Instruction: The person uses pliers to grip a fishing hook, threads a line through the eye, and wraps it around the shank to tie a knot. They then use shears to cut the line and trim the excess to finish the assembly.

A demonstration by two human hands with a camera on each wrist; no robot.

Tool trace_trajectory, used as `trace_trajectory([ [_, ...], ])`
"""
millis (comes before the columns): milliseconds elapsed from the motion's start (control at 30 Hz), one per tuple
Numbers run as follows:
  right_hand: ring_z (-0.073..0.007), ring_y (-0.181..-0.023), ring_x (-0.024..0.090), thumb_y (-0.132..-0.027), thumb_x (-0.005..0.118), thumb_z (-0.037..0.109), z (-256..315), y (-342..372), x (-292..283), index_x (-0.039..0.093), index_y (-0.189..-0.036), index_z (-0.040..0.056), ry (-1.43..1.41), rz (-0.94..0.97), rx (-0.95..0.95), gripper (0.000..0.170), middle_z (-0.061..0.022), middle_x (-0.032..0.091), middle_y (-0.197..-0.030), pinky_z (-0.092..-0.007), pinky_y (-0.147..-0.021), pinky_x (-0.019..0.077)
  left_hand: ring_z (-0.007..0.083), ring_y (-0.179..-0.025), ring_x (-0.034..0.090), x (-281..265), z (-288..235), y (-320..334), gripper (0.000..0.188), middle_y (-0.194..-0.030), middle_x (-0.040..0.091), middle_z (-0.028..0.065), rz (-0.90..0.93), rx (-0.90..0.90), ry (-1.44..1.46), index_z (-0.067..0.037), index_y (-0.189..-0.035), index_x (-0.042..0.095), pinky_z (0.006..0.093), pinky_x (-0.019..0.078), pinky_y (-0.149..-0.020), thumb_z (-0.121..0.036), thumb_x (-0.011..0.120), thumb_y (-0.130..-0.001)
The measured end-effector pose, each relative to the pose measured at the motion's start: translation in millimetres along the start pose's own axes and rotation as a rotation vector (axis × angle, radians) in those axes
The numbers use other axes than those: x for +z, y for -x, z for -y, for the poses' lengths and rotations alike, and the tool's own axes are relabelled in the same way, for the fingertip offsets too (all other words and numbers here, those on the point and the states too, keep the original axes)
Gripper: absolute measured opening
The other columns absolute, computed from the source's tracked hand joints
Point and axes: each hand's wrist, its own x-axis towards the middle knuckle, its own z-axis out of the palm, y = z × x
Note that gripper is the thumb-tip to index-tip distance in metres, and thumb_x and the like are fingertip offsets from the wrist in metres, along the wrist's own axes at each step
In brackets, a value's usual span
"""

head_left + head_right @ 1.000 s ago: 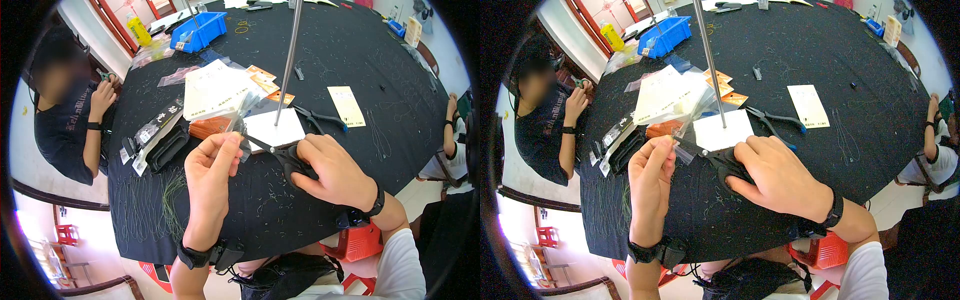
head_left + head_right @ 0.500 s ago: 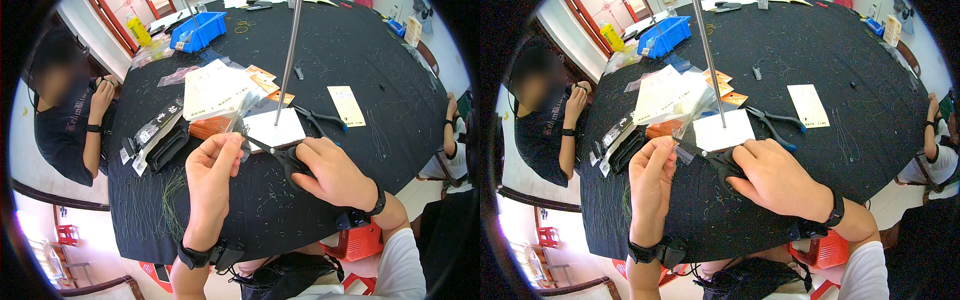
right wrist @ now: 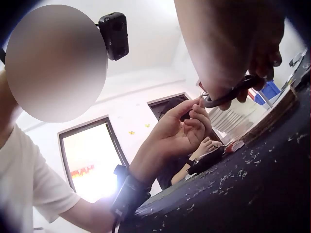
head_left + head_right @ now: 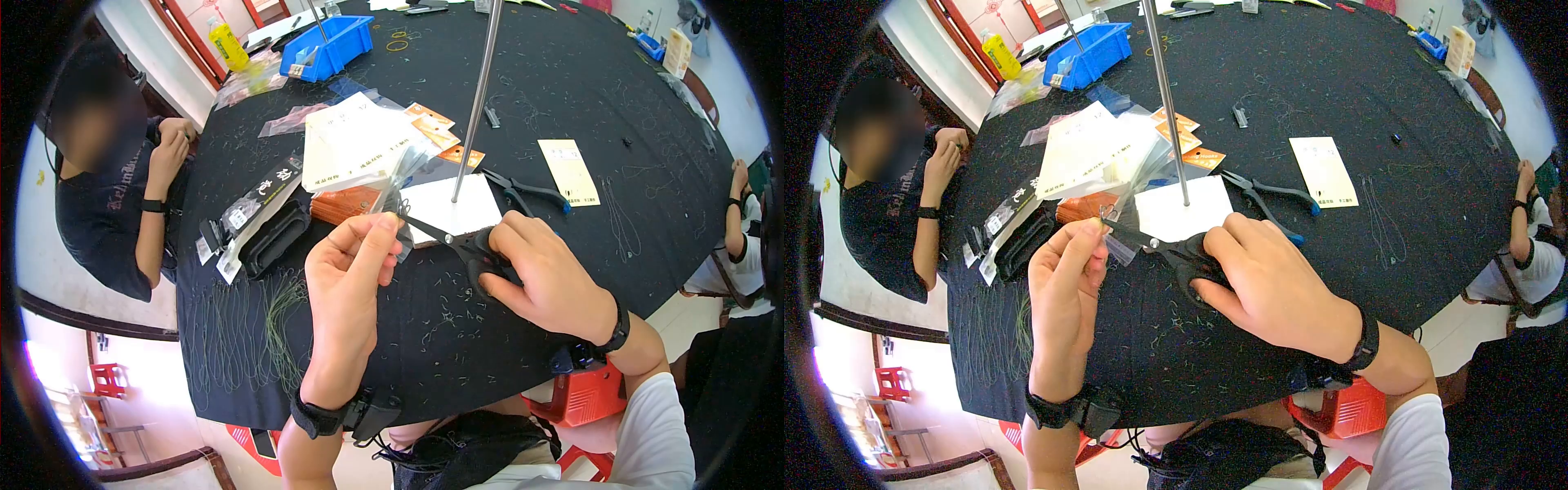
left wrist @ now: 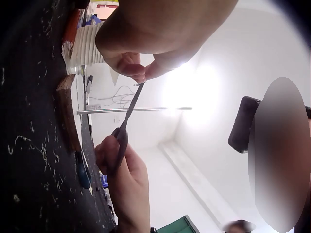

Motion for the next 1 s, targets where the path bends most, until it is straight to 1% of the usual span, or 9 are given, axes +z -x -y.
trace_trajectory([
  [200, -0.0324, -0.076, 0.049, -0.075, 0.067, 0.016, -0.1, -0.4, 0.2, 0.049, -0.089, 0.0001, 0.012, -0.022, 0.008, 0.028, -0.0145, 0.047, -0.083, -0.039, -0.069, 0.0384, 0.002, -0.061, 0.049, -0.9, -0.4, 0.0, 0.017, -0.072, 0.06, 0.0001, 0.024, 0.018, 0.011, 0.0, -0.091, 0.064, 0.015, 0.0361, -0.053, -0.016, 0.062, -0.086],
  [267, -0.0324, -0.076, 0.049, -0.075, 0.067, 0.016, 0.3, 0.1, 0.3, 0.049, -0.089, 0.0002, 0.004, -0.022, 0.008, 0.028, -0.0144, 0.047, -0.083, -0.0391, -0.069, 0.0382, 0.0033, -0.067, 0.052, -1.6, -1.2, 0.7, 0.011, -0.078, 0.059, 0.0011, 0.048, -0.003, 0.021, 0.0, -0.091, 0.061, 0.0133, 0.0407, -0.06, -0.01, 0.059, -0.088],
  [400, -0.0322, -0.077, 0.049, -0.075, 0.067, 0.016, 1.0, -0.1, -0.1, 0.048, -0.089, 0.0003, 0.006, -0.021, -0.004, 0.029, -0.0145, 0.047, -0.083, -0.0393, -0.069, 0.0382, 0.0033, -0.067, 0.052, -0.7, -1.4, 1.1, 0.011, -0.078, 0.059, 0.0009, 0.041, -0.004, 0.018, 0.0, -0.091, 0.061, 0.0135, 0.0409, -0.06, -0.011, 0.059, -0.088],
  [500, -0.0322, -0.077, 0.049, -0.074, 0.067, 0.016, 0.6, -0.2, 0.7, 0.048, -0.089, 0.0003, 0.014, -0.028, -0.008, 0.028, -0.0146, 0.047, -0.083, -0.0393, -0.069, 0.0383, 0.0032, -0.067, 0.052, -1.0, -0.4, 0.4, 0.012, -0.077, 0.059, 0.0006, 0.042, -0.006, 0.02, 0.0, -0.092, 0.061, 0.0133, 0.0408, -0.06, -0.011, 0.059, -0.088],
  [567, -0.0322, -0.077, 0.049, -0.074, 0.067, 0.015, 0.4, -0.3, 0.9, 0.048, -0.088, 0.0003, 0.015, -0.032, -0.012, 0.028, -0.0146, 0.047, -0.083, -0.0392, -0.069, 0.0383, 0.0024, -0.06, 0.049, 0.1, 1.0, -0.1, 0.017, -0.073, 0.06, 0.0009, 0.012, 0.009, 0.03, 0.001, -0.092, 0.064, 0.0151, 0.0365, -0.053, -0.015, 0.063, -0.086],
  [700, -0.0322, -0.077, 0.049, -0.074, 0.067, 0.015, 0.6, 0.0, 0.2, 0.048, -0.087, 0.0006, 0.032, -0.035, -0.022, 0.028, -0.0146, 0.047, -0.083, -0.0394, -0.069, 0.0385, 0.0025, -0.06, 0.049, -0.3, 0.9, 0.7, 0.017, -0.073, 0.06, 0.0009, 0.01, 0.01, 0.027, 0.001, -0.092, 0.064, 0.0151, 0.0364, -0.053, -0.015, 0.063, -0.086],
  [767, -0.0321, -0.077, 0.049, -0.074, 0.067, 0.015, 0.4, 0.3, 0.2, 0.048, -0.087, 0.0007, 0.038, -0.038, -0.022, 0.027, -0.0146, 0.047, -0.082, -0.0395, -0.069, 0.0386, 0.0023, -0.068, 0.053, -1.5, 0.1, 1.0, 0.013, -0.079, 0.06, 0.0002, 0.039, -0.014, 0.019, 0.0, -0.093, 0.061, 0.0128, 0.0419, -0.062, -0.011, 0.059, -0.088],
  [900, -0.0321, -0.077, 0.049, -0.074, 0.067, 0.015, 0.7, 0.3, 0.2, 0.048, -0.087, 0.0008, 0.048, -0.027, -0.015, 0.027, -0.0145, 0.047, -0.082, -0.0396, -0.069, 0.0388, 0.0022, -0.068, 0.052, -0.7, -0.5, 1.1, 0.013, -0.079, 0.06, 0.0001, 0.033, -0.02, 0.014, 0.001, -0.094, 0.061, 0.0127, 0.0418, -0.062, -0.011, 0.059, -0.088],
  [1000, -0.0323, -0.077, 0.049, -0.074, 0.066, 0.015, 1.9, 0.2, -1.2, 0.048, -0.087, 0.0006, 0.068, -0.03, -0.018, 0.026, -0.0144, 0.047, -0.082, -0.0396, -0.068, 0.039, 0.0025, -0.06, 0.049, 1.0, 0.0, 0.8, 0.016, -0.072, 0.06, 0.0007, 0.003, -0.001, 0.023, 0.001, -0.092, 0.064, 0.0155, 0.036, -0.053, -0.014, 0.063, -0.086],
])
